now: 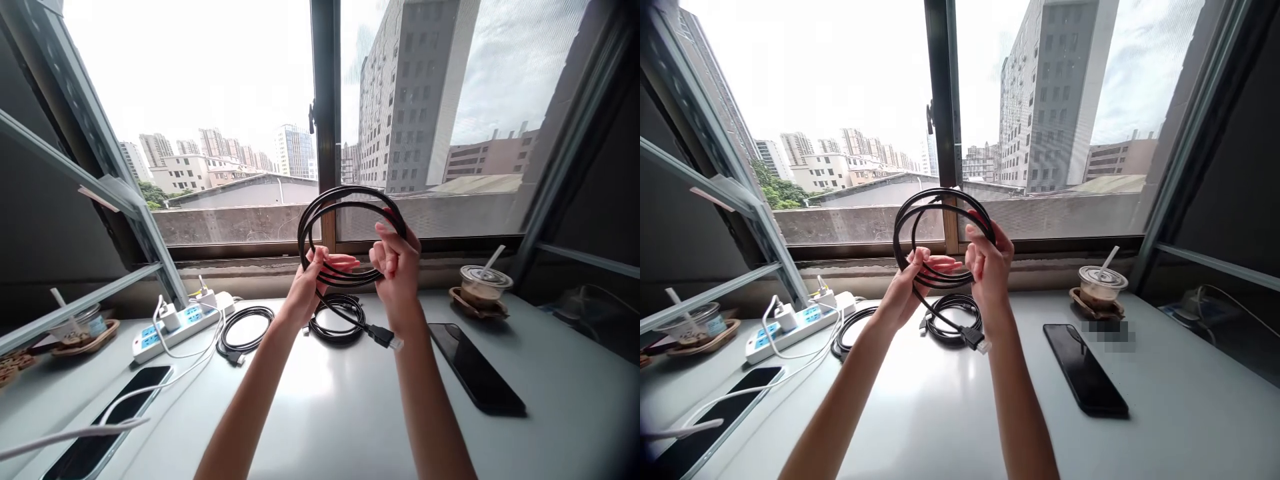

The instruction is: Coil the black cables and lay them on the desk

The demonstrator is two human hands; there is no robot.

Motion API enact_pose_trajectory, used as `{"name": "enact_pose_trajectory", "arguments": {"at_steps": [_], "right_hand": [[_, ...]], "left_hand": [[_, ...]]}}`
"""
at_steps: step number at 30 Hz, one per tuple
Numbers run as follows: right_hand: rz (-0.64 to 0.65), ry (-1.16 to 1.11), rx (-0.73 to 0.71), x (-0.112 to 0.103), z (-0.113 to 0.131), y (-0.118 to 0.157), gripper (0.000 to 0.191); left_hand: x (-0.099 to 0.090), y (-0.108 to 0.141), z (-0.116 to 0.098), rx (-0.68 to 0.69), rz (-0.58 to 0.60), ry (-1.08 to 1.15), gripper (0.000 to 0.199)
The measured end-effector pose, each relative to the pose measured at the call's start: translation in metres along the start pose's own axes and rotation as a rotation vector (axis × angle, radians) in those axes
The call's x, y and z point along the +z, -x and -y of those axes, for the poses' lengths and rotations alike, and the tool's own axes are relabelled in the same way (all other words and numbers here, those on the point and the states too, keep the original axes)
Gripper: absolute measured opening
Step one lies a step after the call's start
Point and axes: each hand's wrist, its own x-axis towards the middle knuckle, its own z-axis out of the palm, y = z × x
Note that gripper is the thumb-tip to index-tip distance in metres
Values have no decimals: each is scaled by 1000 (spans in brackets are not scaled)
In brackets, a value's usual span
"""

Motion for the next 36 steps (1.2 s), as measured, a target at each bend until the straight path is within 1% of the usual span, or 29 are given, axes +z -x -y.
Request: {"name": "enact_pose_trajectory", "arguments": {"at_steps": [2, 4, 6, 8, 12, 14, 16, 18, 21, 23, 27, 31, 33, 36], "right_hand": [[-32, 32, 76, -3, -5, -4, 14], [-20, 149, 83, -7, -8, -7, 15], [18, 307, 17, -10, -7, -7, 16], [37, 420, -71, -10, -4, -6, 21], [39, 510, -187, -6, 1, -1, 27], [47, 543, -186, -5, 0, 0, 27], [65, 567, -148, -4, -1, 1, 26], [97, 589, -123, -5, -3, 1, 27], [128, 636, -155, -7, -6, 0, 29], [141, 675, -194, -7, -10, -2, 30], [155, 743, -232, -6, -15, -1, 33], [189, 875, -226, -1, -13, 5, 36], [172, 912, -228, 1, -12, 7, 38], [111, 883, -286, 3, -9, 10, 37]], "left_hand": [[1, 1, -4, 104, -47, -31, 34], [-1, 1, -7, 214, -90, -124, 33], [-5, 2, -10, 330, -130, -204, 31], [-8, 3, -14, 408, -155, -251, 29], [-12, 8, -23, 421, -175, -341, 23], [-13, 11, -28, 420, -214, -394, 20], [-15, 13, -32, 423, -259, -448, 19], [-16, 15, -37, 410, -271, -510, 21], [-17, 16, -44, 359, -255, -566, 29], [-18, 17, -47, 348, -265, -569, 29], [-16, 17, -48, 412, -313, -559, 21], [-15, 17, -45, 503, -454, -534, 18], [-15, 16, -44, 546, -518, -519, 19], [-15, 15, -42, 603, -580, -496, 19]]}}
